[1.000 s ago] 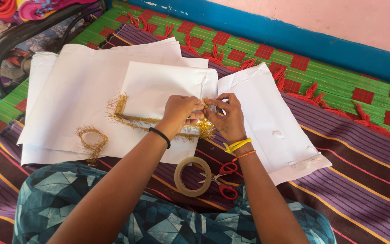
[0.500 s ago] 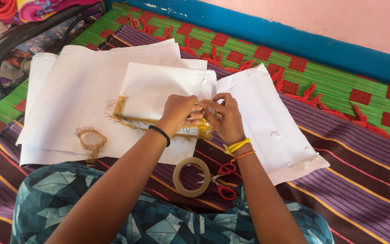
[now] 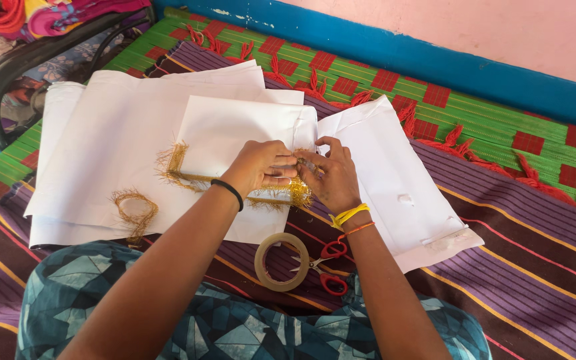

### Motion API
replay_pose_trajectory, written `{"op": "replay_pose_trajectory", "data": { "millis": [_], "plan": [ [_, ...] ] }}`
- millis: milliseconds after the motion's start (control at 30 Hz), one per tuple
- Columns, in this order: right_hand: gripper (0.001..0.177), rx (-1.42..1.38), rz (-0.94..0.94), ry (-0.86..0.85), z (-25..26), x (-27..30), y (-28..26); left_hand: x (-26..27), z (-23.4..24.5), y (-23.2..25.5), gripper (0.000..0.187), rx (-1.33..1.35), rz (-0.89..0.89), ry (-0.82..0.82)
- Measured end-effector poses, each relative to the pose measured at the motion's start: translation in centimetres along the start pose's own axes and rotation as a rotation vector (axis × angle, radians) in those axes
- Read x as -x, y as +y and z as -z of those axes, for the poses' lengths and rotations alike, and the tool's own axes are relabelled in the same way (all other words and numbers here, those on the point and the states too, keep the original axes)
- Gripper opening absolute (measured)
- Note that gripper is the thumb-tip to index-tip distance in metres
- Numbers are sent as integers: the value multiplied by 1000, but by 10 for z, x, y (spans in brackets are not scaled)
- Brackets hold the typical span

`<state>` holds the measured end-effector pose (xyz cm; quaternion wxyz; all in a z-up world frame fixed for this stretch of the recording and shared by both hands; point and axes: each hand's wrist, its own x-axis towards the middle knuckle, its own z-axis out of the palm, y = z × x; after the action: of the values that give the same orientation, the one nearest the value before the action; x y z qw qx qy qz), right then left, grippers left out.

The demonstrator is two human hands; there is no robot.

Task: The person sits on a mat and decorates a white rectangular gift box with a gold tinsel border. They use scissors to cut pieces of clear tape and press the tape over the tinsel to secure it to the box. The person repeatedly cuts tape and applies it along the edges of the box.

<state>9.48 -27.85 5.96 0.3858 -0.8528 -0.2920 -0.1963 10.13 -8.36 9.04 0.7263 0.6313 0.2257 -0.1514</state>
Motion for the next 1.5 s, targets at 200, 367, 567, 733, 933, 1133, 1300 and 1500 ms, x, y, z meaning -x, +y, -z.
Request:
{"op": "replay_pose_trajectory", "data": {
  "millis": [200,367,567,733,933,1133,1300,1500],
  "plan": [
    [31,32,-16,8,-1,1,1,9,4,11,37,-95,-2,75],
    [31,7,-16,6,-3,1,2,32,15,-2,39,-714,-392,263],
    [33,-5,0,3,-1,2,1,51,7,-37,51,-1494,-1130,323],
    [32,-33,-11,-2,-1,2,2,56,8,-45,58,-1464,-1160,356],
    [36,38,28,5,-1,2,1,51,0,-45,59,-1523,-1134,378],
    [42,152,53,-50,-4,2,6,47,-1,-49,58,-1492,-1052,367],
    [41,-47,-26,-56,-13,5,21,46,-5,-47,57,-1449,-998,361],
    [22,-58,-96,-49,-21,-14,39,44,-9,-49,62,-1434,-940,366]
  ]
}}
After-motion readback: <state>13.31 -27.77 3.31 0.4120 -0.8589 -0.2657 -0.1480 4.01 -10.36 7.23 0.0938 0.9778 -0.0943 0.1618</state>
